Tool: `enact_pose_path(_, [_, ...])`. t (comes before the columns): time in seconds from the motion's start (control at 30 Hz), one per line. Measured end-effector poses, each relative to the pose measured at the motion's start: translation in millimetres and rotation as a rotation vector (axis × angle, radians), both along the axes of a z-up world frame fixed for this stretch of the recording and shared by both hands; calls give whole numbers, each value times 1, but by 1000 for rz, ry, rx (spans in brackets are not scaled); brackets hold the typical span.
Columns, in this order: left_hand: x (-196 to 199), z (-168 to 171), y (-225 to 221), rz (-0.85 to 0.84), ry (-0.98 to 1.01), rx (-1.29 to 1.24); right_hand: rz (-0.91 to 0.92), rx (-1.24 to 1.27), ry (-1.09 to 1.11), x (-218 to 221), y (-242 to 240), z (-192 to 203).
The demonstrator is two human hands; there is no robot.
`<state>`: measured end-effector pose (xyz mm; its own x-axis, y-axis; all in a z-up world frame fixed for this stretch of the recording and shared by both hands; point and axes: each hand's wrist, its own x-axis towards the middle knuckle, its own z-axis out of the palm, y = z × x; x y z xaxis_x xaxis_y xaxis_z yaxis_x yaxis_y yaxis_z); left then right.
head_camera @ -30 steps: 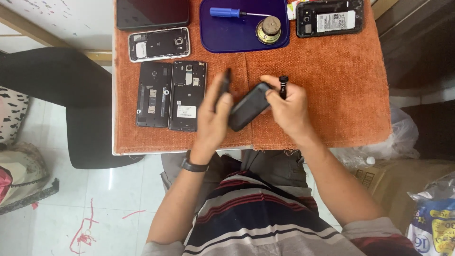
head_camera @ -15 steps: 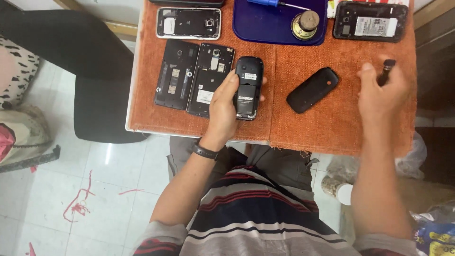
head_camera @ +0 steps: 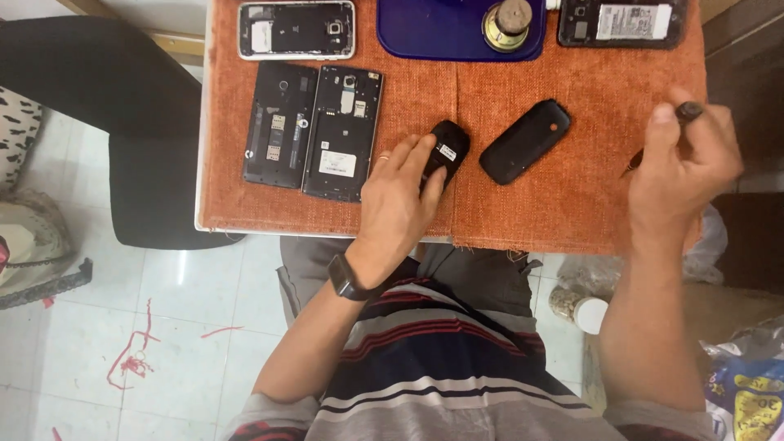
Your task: A person uses a precision screwdriver to remove screws from a feature phone during disassembly.
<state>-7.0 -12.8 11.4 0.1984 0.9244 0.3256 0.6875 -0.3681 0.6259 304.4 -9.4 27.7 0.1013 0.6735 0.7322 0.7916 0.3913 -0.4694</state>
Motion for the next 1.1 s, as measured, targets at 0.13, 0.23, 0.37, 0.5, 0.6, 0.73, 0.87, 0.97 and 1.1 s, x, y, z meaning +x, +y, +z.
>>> enact_pose_path(0.13, [-4, -6, -1, 21, 23, 7, 23, 9, 20, -14, -5, 15])
enact_pose_path(0.23, [-9, -12, 3, -4, 8, 54, 51, 27, 80, -25, -6, 21])
enact_pose_path(0.37, [-8, -13, 1, -7, 20, 109, 175, -3, 181, -39, -2, 21])
enact_pose_path(0.5, [-8, -6, -9, -3, 36, 202, 253, -110, 303, -61, -7, 21])
enact_pose_path(0.6, [-5, -10, -12, 29, 166, 158, 308, -84, 150, -73, 2, 29])
enact_pose_path(0.73, [-3, -11, -9, 42, 145, 189, 334, -6, -8, -72, 9, 24])
enact_pose_path(0.87, [-7, -13, -9, 19, 32, 203, 371, -191, 63, -72, 3, 30])
enact_pose_path(0.97, [-10, -12, -12, -13, -106, 193, 386, -200, 89, -72, 5, 31])
enact_pose_path(1.1, [-15, -9, -16, -61, -373, 162, 391, -229, 271, -74, 4, 20])
